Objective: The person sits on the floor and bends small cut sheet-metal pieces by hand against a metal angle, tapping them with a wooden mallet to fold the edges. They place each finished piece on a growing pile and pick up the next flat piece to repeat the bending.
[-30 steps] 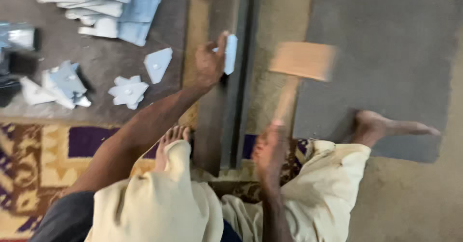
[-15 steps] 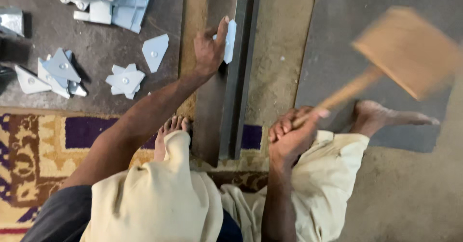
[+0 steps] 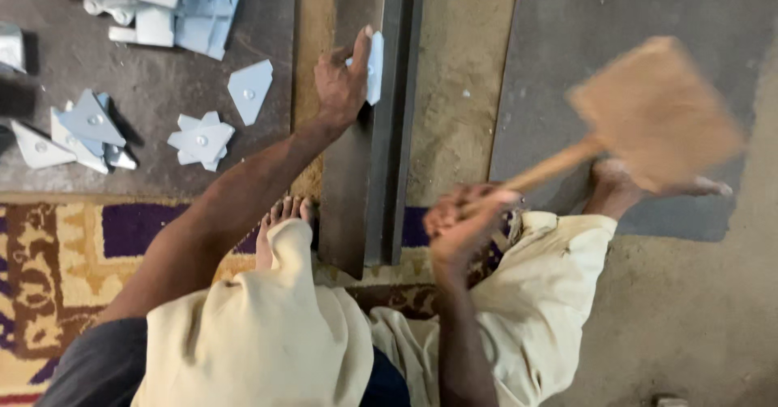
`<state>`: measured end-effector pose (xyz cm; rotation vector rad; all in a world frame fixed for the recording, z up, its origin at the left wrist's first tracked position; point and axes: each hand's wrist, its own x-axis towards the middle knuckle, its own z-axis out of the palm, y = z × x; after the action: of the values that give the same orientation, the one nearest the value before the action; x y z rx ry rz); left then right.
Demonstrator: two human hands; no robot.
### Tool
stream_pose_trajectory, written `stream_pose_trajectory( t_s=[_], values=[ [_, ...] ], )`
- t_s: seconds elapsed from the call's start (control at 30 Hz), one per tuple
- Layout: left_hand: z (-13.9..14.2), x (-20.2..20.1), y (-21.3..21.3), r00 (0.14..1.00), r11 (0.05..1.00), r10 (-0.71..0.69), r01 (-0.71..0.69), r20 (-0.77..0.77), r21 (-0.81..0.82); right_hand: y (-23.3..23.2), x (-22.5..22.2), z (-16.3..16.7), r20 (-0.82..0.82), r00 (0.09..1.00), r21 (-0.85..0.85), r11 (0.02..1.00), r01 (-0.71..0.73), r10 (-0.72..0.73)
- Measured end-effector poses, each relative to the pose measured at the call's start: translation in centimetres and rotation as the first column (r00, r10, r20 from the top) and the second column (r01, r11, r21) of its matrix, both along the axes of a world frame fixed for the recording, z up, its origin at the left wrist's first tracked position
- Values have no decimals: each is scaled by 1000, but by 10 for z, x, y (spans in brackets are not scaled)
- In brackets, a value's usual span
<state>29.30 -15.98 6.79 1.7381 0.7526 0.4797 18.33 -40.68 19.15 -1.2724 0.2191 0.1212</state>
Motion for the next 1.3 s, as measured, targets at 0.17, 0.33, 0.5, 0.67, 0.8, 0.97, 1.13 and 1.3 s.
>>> stream_pose_trajectory(
  t_s=[0.17, 0.33, 0.5, 0.67, 0.8, 0.97, 1.13, 1.3],
  values=[
    [-10, -1, 4, 945, 773, -194, -19, 264, 634, 4, -17, -23, -387, 892, -215, 918, -332, 232],
    [-13, -9, 0, 999, 1000, 7, -6, -47, 16, -10, -24, -30, -159, 984, 111, 989, 93, -75],
    [-22, -9, 9, 990, 982, -76, 54, 116, 183, -1, -24, -56, -510, 825, -181, 907, -382, 245],
    [-24, -20, 13, 982, 806, -119, 9, 147, 592, 11, -8, -56, -292, 956, 26, 999, -24, 30],
    [-15, -27, 5, 997, 996, -5, 12, 79, -91, 30, -3, -48, -372, 877, -70, 933, -353, 304],
    [-3, -28, 9, 996, 996, 86, -87, 36, 9, 36, -1, -50, -413, 880, -52, 958, -281, 236],
    [-4, -45, 10, 998, 1000, 15, -16, 54, 9, 35, -11, -64, -346, 827, -186, 831, -524, 443],
    [-8, -44, 18, 1000, 997, -22, 24, 21, -77, 30, -35, -78, -408, 861, -326, 833, -447, 303]
  ],
)
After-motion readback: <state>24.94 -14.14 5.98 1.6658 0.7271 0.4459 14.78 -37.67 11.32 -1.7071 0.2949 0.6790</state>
